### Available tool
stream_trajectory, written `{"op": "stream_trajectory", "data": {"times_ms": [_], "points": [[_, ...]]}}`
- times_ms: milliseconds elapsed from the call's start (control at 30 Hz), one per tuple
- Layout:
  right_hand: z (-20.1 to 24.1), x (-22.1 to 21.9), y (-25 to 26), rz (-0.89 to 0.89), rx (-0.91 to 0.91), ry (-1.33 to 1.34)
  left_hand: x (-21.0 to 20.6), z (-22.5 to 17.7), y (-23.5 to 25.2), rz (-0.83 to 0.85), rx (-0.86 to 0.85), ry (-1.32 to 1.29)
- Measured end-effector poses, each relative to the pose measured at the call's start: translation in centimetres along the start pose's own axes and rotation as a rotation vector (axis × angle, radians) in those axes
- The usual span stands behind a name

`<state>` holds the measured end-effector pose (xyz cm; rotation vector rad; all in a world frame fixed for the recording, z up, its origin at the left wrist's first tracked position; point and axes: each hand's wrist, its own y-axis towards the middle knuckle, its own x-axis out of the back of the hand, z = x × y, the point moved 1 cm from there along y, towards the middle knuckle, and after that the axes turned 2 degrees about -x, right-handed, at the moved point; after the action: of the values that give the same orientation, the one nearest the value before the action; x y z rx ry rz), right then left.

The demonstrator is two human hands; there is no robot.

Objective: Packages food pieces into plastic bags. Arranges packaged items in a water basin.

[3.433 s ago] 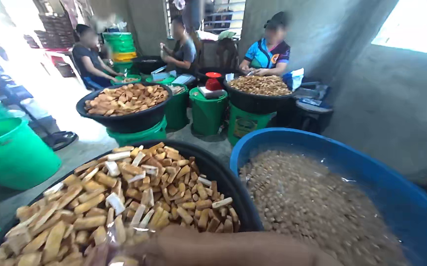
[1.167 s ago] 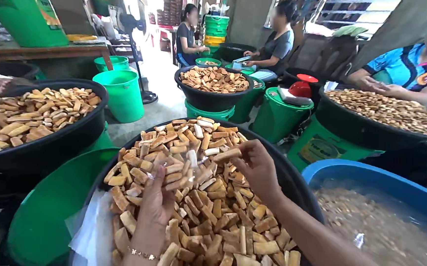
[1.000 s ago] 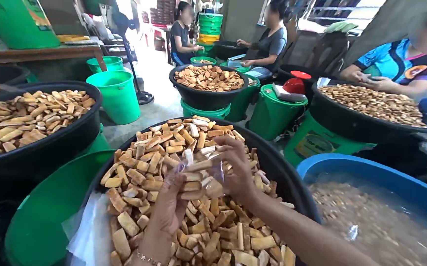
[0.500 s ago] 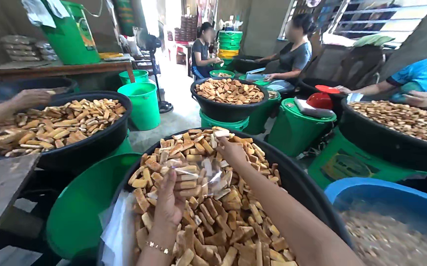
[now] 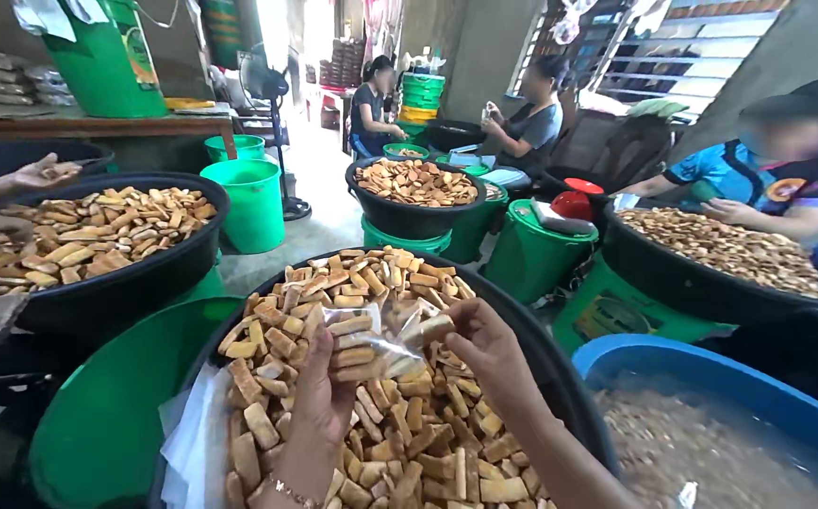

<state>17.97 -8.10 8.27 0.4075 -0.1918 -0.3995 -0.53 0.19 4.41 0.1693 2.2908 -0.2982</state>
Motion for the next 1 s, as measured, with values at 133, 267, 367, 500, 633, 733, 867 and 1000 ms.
{"op": "stream_trajectory", "data": {"times_ms": [133,267,367,500,633,733,867,1000], "points": [[-1.2,-0.6,-1.1,-0.157,0.319,-0.064,0.0,1.4,-1.8,0.223,0.083,0.013],[0.3,1.3,-2.8,-0.281,0.601,-0.239,-0.2,1.8,-2.0,0.243,0.100,-0.005],[2.7,3.7,-5.1,-0.377,0.467,-0.079,-0.1,1.1,-1.3,0.193,0.049,-0.042],[1.9,3.5,-5.6,-0.334,0.161,0.053,0.1,1.7,-1.5,0.306,0.052,-0.053],[-0.3,1.7,-4.3,-0.296,0.413,-0.197,-0.2,2.6,-2.9,0.480,0.132,0.014],[-1.4,1.4,-3.4,-0.210,0.603,-0.396,-0.1,3.0,-3.6,0.582,0.191,0.016],[-1.2,1.4,-3.9,0.067,0.451,-0.415,-0.8,2.9,-4.3,0.496,0.188,0.150],[0.6,2.0,-5.3,0.194,0.215,-0.492,-0.6,2.5,-4.1,0.446,-0.002,0.470]]}}
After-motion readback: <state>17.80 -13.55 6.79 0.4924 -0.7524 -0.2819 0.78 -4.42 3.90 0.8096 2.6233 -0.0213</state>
